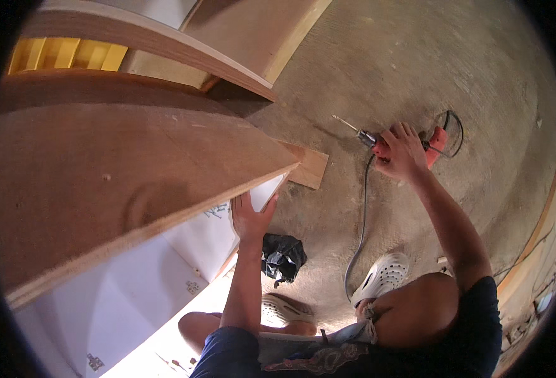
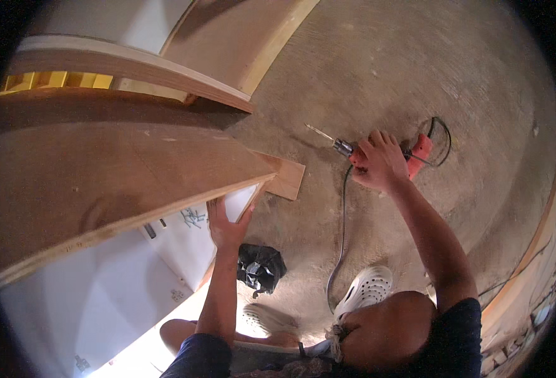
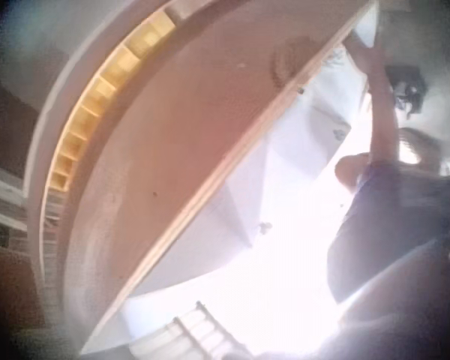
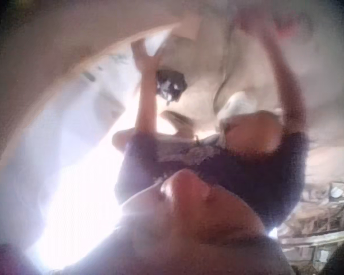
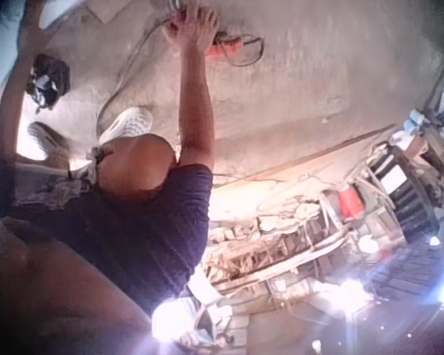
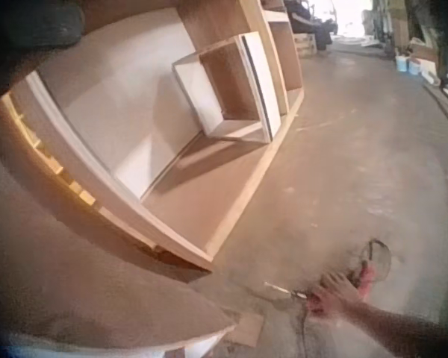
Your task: The person drills holes in the interior of a white cabinet using a power drill and then collects screws and places them into an orange container.
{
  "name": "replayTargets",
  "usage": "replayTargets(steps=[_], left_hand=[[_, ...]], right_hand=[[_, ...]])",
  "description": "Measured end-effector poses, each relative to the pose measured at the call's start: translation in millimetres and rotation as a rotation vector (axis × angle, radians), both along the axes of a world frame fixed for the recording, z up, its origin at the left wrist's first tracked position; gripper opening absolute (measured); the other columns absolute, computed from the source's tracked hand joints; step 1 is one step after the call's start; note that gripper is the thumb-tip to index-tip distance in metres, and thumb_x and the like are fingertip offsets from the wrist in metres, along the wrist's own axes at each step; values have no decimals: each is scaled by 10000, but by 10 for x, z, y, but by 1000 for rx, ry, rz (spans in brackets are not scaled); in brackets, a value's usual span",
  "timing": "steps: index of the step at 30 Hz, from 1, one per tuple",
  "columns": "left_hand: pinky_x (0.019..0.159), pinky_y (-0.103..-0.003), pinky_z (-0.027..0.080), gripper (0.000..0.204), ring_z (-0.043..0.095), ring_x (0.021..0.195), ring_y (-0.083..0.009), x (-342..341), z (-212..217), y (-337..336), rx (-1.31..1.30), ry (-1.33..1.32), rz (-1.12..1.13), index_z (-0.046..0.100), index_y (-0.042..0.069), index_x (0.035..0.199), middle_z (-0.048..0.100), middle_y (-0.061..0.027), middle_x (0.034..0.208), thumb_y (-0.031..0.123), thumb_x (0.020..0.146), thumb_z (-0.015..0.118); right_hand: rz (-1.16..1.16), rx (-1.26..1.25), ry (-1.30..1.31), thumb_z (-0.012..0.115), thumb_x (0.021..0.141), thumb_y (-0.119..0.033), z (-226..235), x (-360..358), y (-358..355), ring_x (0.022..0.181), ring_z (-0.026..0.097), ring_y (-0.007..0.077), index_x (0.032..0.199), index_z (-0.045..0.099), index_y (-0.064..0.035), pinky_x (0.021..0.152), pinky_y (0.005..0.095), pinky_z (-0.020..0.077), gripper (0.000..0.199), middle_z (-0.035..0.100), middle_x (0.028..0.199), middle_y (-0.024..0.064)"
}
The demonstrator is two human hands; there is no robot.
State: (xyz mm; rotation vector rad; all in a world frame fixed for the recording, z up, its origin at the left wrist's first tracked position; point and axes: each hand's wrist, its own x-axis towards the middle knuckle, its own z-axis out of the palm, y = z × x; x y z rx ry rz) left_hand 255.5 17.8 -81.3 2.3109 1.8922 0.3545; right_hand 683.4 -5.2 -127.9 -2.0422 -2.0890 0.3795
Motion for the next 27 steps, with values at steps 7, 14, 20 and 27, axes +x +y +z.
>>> replayTargets(steps=[7, 14, 20, 27], left_hand=[[1070, -566, 511, 882, 582, 1273, -511, -137, -256, -98, -5, 179, -7, 593, -6, 1397, 610, -299, 1373, 503, 745, 900], [1137, -541, 466, 801, 556, 1312, -497, -142, -181, -142, -135, 132, 112, 569, 28, 1435, 588, -290, 1421, 471, 824, 837], [1206, -468, 410, 729, 457, 1474, -371, 246, 578, 41, -342, 10, 80, 521, 69, 1523, 475, -218, 1594, 384, 909, 757], [1268, -448, 337, 632, 370, 1547, -349, 2, 858, -752, -435, -76, 125, 557, 91, 1492, 423, -195, 1647, 362, 941, 708]], right_hand=[[-95, 54, 166, 838, 704, -353, 57, 72, 28, 1093, 566, 392, 1044, 617, -31, 948, 511, 479, 518, 571, 1085, 181], [-16, 50, 57, 804, 765, -397, 53, -48, 105, 1090, 587, 407, 1025, 626, -9, 957, 520, 488, 500, 600, 1090, 200], [-13, 13, 26, 778, 785, -417, 125, 15, 52, 1102, 594, 424, 1101, 624, 8, 972, 535, 490, 551, 612, 1119, 219], [-22, 48, -35, 769, 784, -407, -18, -181, 54, 1104, 610, 431, 1110, 617, -8, 944, 553, 521, 538, 614, 1133, 229]])
